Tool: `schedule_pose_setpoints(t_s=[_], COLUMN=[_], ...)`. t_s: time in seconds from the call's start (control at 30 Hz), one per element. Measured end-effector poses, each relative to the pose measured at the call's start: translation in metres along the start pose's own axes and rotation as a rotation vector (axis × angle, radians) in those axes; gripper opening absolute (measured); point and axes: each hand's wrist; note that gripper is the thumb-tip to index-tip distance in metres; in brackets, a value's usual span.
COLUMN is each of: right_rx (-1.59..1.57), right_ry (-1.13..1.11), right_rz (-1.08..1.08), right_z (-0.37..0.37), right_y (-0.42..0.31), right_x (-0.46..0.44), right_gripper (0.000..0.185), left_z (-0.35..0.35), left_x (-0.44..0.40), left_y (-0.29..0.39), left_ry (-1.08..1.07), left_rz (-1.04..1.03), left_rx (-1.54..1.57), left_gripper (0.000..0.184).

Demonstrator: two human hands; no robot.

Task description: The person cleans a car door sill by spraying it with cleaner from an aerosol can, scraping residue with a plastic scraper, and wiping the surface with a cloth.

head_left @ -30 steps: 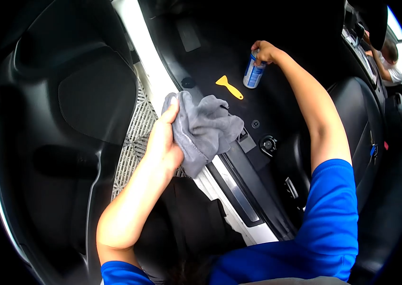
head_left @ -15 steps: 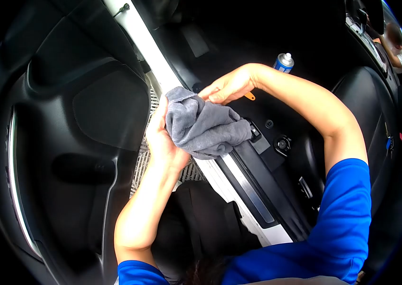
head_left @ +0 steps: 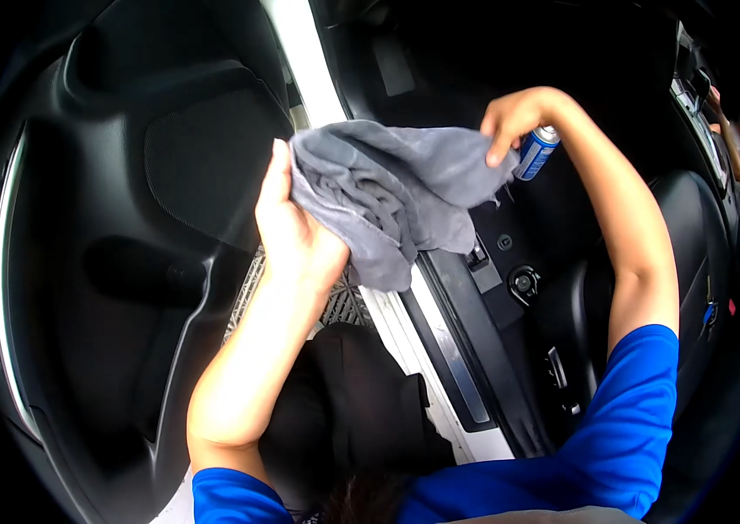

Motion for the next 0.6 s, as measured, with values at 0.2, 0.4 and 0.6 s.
schedule_pose_setpoints(t_s=[0.2, 0.4, 0.6], right_rx=[-1.171, -0.456, -0.783], right_ry=[0.568, 0.177, -0.441], right_rz=[0.653, 0.442, 0.657], right_z=[0.018, 0.011, -0.044], right_y=[0.015, 0.001, -0.054], right_x=[0.035, 0.022, -0.026], right_gripper=[0.036, 0.106, 0.069], left_z=[0.0, 0.001, -0.006], left_x=[0.006, 0.018, 0.025], left_y=[-0.042, -0.078, -0.067], left_ry=[0.066, -0.251, -0.195], left_rz=[0.133, -0.085, 0.059], left_rx=[-0.058, -1.021, -0.868], left_gripper=[0.041, 0.046, 0.046])
Point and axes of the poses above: each hand's wrist, its own x-axis away from the middle knuckle, its own z-axis out of the back of the hand, y = z × x, and after that the axes turned 12 degrees about z, right-handed
